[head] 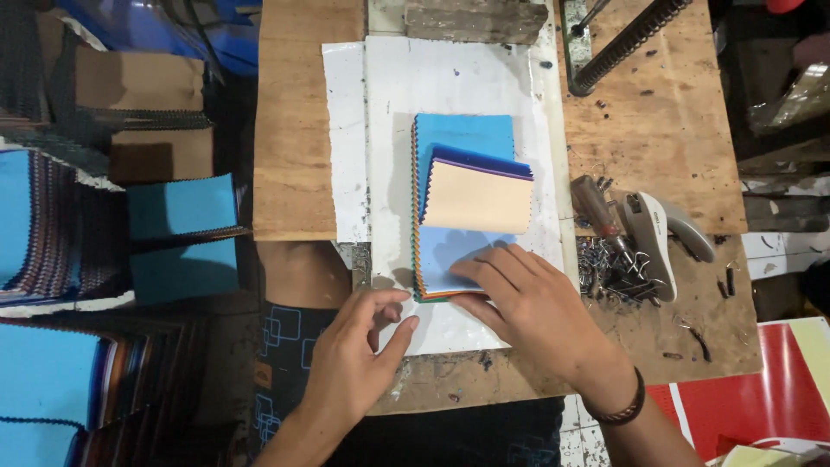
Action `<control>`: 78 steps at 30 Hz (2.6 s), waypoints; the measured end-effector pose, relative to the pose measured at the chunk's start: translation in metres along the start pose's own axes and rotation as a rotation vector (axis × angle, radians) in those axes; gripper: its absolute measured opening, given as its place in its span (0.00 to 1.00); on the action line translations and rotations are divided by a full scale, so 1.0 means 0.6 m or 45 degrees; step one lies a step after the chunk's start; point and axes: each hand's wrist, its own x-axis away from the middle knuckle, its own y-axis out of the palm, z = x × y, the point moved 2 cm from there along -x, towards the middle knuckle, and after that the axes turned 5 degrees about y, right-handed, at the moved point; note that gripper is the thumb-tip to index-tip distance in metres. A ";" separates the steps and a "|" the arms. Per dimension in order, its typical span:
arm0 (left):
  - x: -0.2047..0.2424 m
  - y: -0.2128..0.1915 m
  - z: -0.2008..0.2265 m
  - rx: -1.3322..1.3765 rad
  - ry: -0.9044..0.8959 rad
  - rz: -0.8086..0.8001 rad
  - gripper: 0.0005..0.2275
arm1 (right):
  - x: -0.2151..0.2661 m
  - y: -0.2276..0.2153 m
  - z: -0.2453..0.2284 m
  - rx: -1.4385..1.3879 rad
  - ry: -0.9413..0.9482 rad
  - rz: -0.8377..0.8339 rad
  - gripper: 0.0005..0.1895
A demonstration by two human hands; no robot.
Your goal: Assembling notebooks by aligning covers and pages, securing them with a binder clip, and punching holes using a drill press.
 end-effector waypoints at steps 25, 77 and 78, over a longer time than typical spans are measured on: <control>-0.063 0.010 0.021 0.583 -0.323 -0.239 0.27 | 0.027 0.000 -0.009 0.040 0.072 0.117 0.17; -0.047 -0.017 0.041 0.559 -0.555 -0.435 0.23 | 0.111 0.068 -0.054 -1.925 1.245 -0.574 0.24; -0.052 -0.016 0.037 0.571 -0.470 -0.400 0.19 | 0.111 0.069 -0.056 -1.944 1.179 -0.511 0.22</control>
